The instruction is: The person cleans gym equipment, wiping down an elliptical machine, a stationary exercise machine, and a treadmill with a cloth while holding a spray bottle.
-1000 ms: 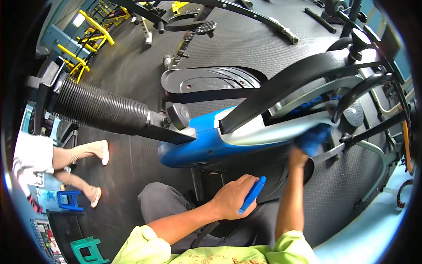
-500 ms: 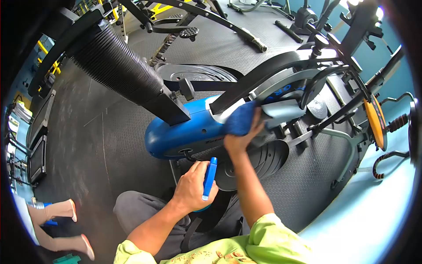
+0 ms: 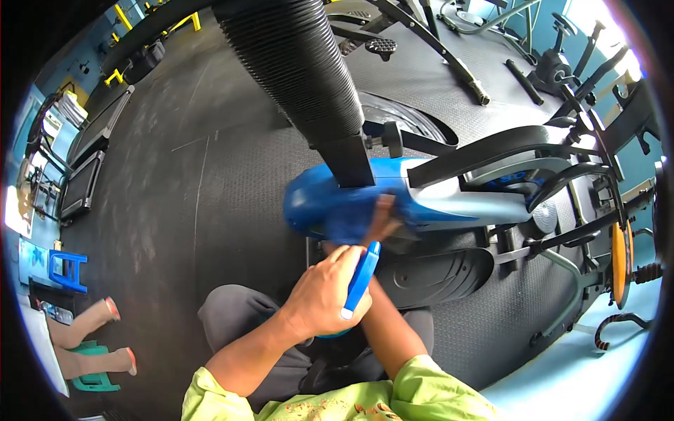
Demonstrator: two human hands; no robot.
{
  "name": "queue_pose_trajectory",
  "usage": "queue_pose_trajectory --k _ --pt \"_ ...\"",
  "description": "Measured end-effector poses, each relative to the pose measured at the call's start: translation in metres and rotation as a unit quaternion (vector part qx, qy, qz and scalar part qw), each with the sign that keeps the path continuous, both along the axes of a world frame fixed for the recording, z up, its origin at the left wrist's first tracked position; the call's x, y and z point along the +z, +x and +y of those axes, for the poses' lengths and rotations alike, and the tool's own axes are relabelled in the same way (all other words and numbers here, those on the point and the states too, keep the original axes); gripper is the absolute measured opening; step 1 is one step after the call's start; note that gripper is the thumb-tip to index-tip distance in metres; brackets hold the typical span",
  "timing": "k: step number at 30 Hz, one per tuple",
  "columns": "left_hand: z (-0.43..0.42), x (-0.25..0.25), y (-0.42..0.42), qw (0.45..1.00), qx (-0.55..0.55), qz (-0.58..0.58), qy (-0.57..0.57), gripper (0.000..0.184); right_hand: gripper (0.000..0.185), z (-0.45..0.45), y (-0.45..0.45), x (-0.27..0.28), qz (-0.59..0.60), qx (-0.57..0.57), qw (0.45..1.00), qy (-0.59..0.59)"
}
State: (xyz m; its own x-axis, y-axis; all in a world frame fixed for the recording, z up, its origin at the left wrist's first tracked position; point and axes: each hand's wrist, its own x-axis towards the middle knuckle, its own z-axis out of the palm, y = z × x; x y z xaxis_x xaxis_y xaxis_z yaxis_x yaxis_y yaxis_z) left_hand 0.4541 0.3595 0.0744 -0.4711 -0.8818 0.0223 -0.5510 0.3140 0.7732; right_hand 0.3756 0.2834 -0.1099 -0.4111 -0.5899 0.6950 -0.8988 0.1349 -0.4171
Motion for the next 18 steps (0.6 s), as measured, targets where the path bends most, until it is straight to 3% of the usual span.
queue_pose_trajectory --k 2,6,7,9,10,13,15,18 --pt "-0.005 0.009 0.01 1.0 0.0 -0.019 -0.005 0.043 0.047 0.015 0.04 0.002 0.146 0.121 0.981 0.03" --pt "-0.006 0.011 0.041 1.0 0.004 -0.025 0.016 0.042 0.042 -0.005 0.002 -0.03 0.199 0.271 0.939 -0.069" --pt "-0.004 0.009 0.05 0.998 0.002 -0.06 0.017 0.042 0.046 -0.004 -0.026 -0.015 0.126 0.299 0.943 -0.071" --pt "0.0 0.003 0.062 0.992 -0.015 -0.122 0.019 0.043 0.062 0.001 -0.067 0.006 0.096 0.169 0.981 -0.01" --pt "0.001 -0.002 0.066 0.99 -0.022 -0.141 0.017 0.043 0.069 0.001 -0.073 0.007 0.019 0.115 0.993 -0.026" --pt "-0.002 -0.006 0.068 0.985 -0.034 -0.167 0.037 0.044 0.073 -0.01 -0.026 -0.007 -0.044 0.087 0.987 -0.125" --pt "-0.009 -0.01 0.067 0.985 -0.042 -0.164 0.031 0.044 0.077 -0.014 0.01 -0.017 0.006 0.129 0.983 -0.134" --pt "-0.015 -0.016 0.06 0.986 -0.047 -0.162 0.017 0.042 0.08 -0.006 0.049 -0.015 0.165 0.163 0.973 -0.012"
